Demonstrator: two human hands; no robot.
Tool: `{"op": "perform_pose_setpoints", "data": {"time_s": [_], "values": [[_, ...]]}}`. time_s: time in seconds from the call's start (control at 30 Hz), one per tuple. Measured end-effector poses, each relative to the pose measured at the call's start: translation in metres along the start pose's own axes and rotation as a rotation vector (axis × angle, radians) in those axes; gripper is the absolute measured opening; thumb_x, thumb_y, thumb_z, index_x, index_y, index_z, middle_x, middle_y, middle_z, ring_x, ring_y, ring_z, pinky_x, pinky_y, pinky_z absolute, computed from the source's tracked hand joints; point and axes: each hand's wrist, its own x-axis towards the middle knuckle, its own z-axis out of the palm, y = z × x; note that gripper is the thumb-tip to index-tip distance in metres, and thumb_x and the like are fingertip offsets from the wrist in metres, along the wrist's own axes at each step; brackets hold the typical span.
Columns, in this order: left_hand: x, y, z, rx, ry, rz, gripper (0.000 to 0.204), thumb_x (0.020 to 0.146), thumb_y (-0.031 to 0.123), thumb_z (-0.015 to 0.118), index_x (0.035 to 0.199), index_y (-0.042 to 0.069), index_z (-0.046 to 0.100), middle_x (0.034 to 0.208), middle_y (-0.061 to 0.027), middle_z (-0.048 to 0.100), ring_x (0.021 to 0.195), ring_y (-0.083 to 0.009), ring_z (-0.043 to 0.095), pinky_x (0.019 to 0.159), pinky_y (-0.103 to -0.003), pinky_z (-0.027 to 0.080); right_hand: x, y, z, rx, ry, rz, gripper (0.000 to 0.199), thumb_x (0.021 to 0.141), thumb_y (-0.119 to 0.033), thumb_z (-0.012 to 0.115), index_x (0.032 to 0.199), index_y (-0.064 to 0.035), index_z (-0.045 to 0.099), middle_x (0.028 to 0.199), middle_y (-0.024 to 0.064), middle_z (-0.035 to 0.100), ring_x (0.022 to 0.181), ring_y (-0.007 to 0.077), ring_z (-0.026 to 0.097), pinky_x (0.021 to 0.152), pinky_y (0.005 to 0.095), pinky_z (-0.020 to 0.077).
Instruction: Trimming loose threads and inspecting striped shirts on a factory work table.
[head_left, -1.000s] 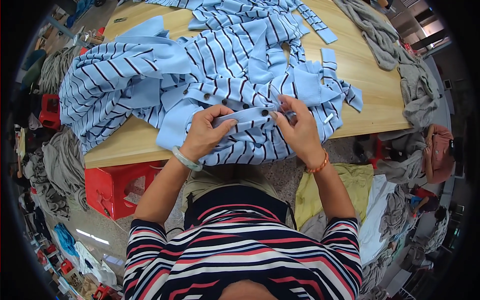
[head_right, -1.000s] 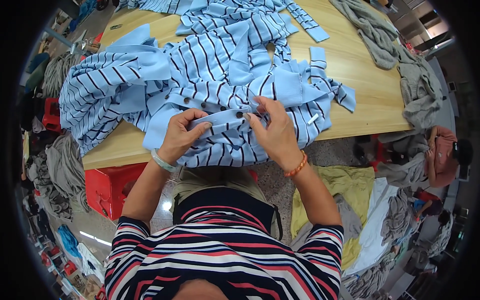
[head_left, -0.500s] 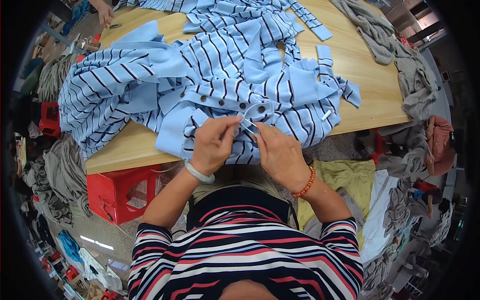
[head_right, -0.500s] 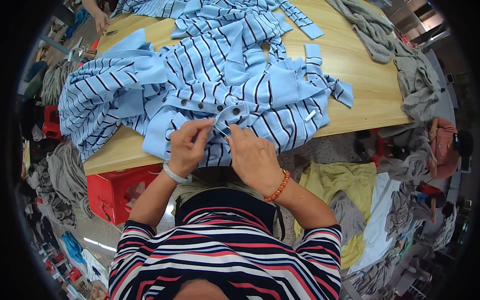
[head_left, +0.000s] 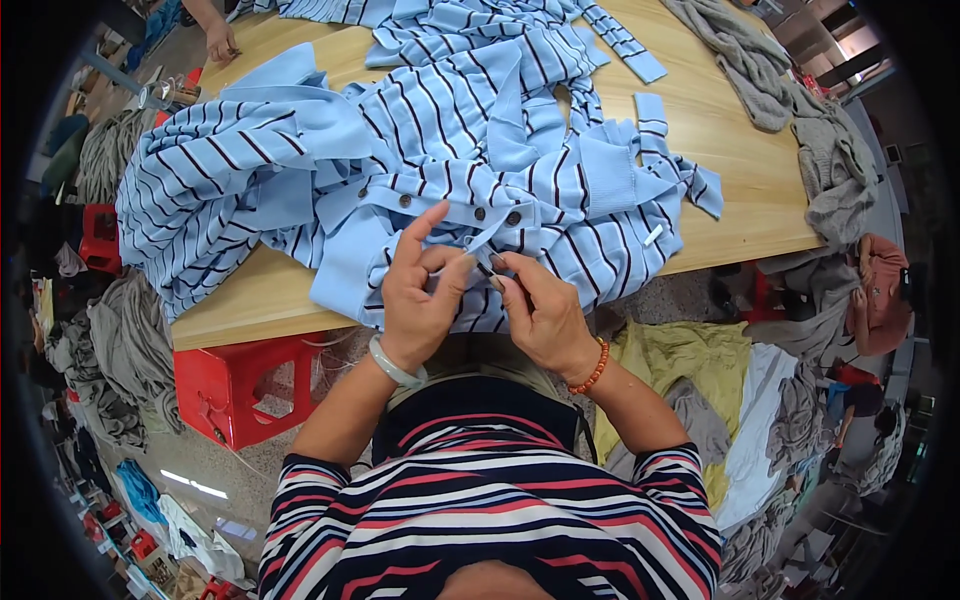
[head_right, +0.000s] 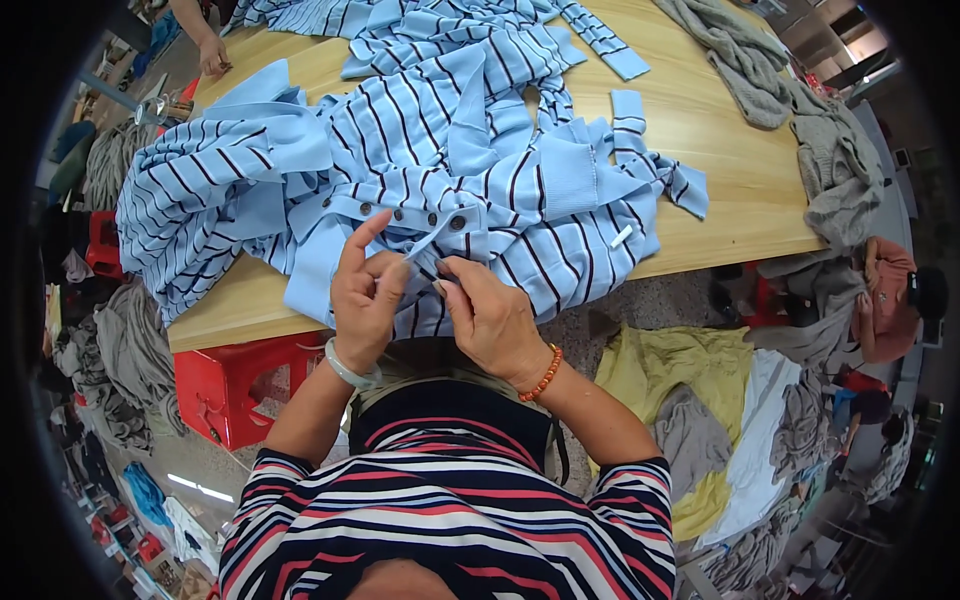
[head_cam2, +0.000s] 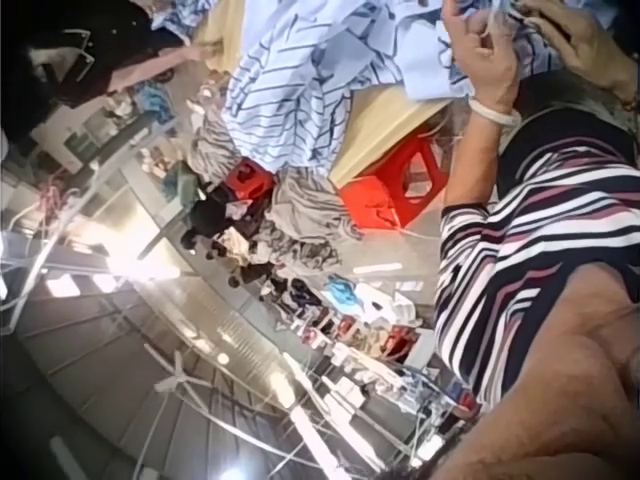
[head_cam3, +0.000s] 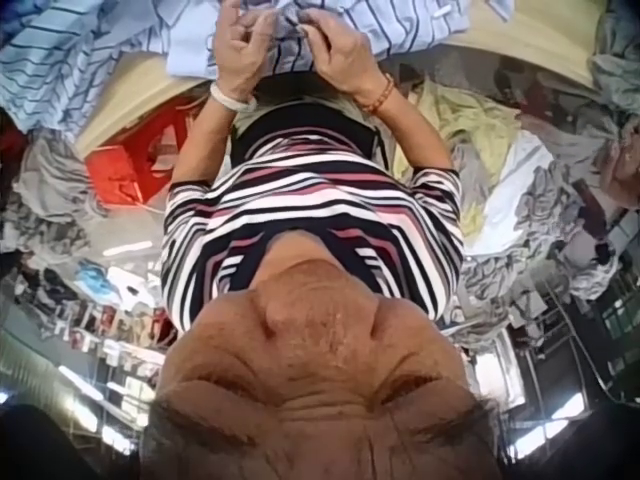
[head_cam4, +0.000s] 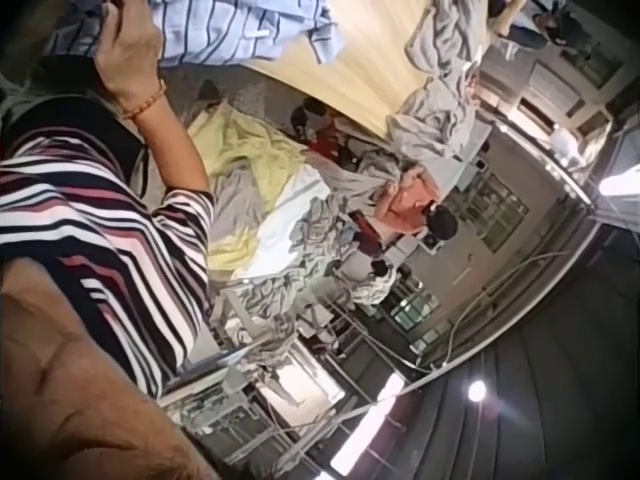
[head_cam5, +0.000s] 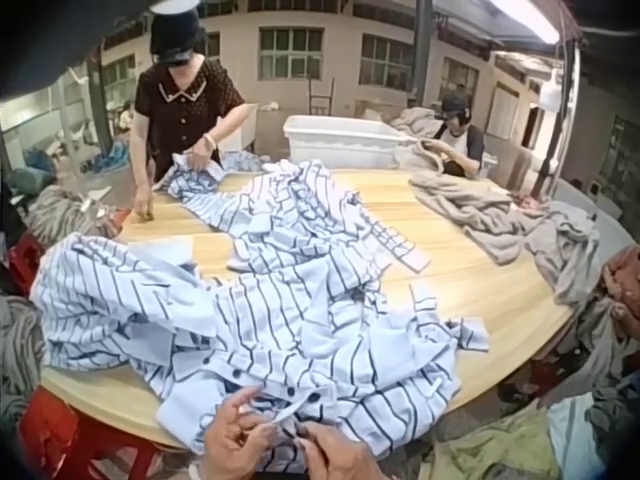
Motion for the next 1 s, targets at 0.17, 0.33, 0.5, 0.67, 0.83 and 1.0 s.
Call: {"op": "perform_pose_setpoints", "data": {"time_s": [0.17,0.33,0.5,0.67,0.83,1.0], "values": [[0.018,-0.007,-0.015,-0.32,-0.222,-0.441,0.029,0.099,0.017,0.056,0.121,0.0,0.061,0.097,0.0022,0.063,0.081,-0.0009,0.051,0.073,-0.016,0.041,0.001,-0.015,-0.006,-0.019,-0.013,0.107,0.048,0.089,0.001,0.057,0.136,-0.0002,0.046,0.106,0.0198,0.066,0.063,0.0272,0.064,0.059,0.0297,0.0495],[0.017,0.001,0.0,-0.34,-0.094,-0.263,0.026,0.096,0.015,0.061,0.117,0.0,0.065,0.103,0.0004,0.066,0.088,-0.0031,0.054,0.081,-0.018,0.042,0.005,-0.012,-0.004,-0.051,-0.013,0.033,0.061,0.088,0.004,0.057,0.145,-0.0038,0.037,0.126,0.0205,0.059,0.066,0.0271,0.064,0.061,0.0311,0.0503],[0.018,-0.012,-0.006,-0.482,-0.153,-0.486,0.023,0.091,0.011,0.067,0.11,-0.001,0.069,0.099,-0.0028,0.068,0.09,-0.0065,0.058,0.083,-0.02,0.045,0.001,-0.015,-0.001,-0.093,-0.087,0.078,0.06,0.087,0.006,0.056,0.144,-0.0058,0.041,0.128,0.0201,0.058,0.082,0.0324,0.068,0.068,0.0325,0.0525],[0.01,-0.026,0.0,-0.558,-0.126,-0.553,0.022,0.09,0.01,0.068,0.108,-0.002,0.069,0.1,-0.0052,0.069,0.091,-0.0087,0.061,0.084,-0.023,0.047,-0.004,-0.014,0.006,-0.15,-0.067,0.142,0.056,0.087,0.006,0.055,0.14,-0.0061,0.046,0.121,0.0206,0.062,0.089,0.0347,0.068,0.072,0.0336,0.0529],[0.01,-0.025,-0.002,-0.518,-0.144,-0.59,0.025,0.091,0.011,0.067,0.111,-0.003,0.067,0.101,-0.0053,0.069,0.091,-0.0088,0.062,0.084,-0.023,0.048,-0.006,-0.009,0.006,-0.093,-0.046,0.169,0.051,0.087,0.006,0.055,0.136,-0.0066,0.05,0.114,0.021,0.065,0.083,0.0313,0.068,0.07,0.0325,0.0521],[0.022,-0.014,-0.016,-0.926,-0.13,-0.904,0.03,0.093,0.02,0.063,0.113,-0.003,0.059,0.11,-0.0143,0.065,0.102,-0.0218,0.063,0.088,-0.032,0.052,-0.005,-0.002,-0.006,-0.026,-0.013,0.238,0.046,0.089,0.005,0.053,0.134,-0.0055,0.052,0.093,0.0153,0.066,0.064,0.0179,0.056,0.065,0.0278,0.0474]]}}
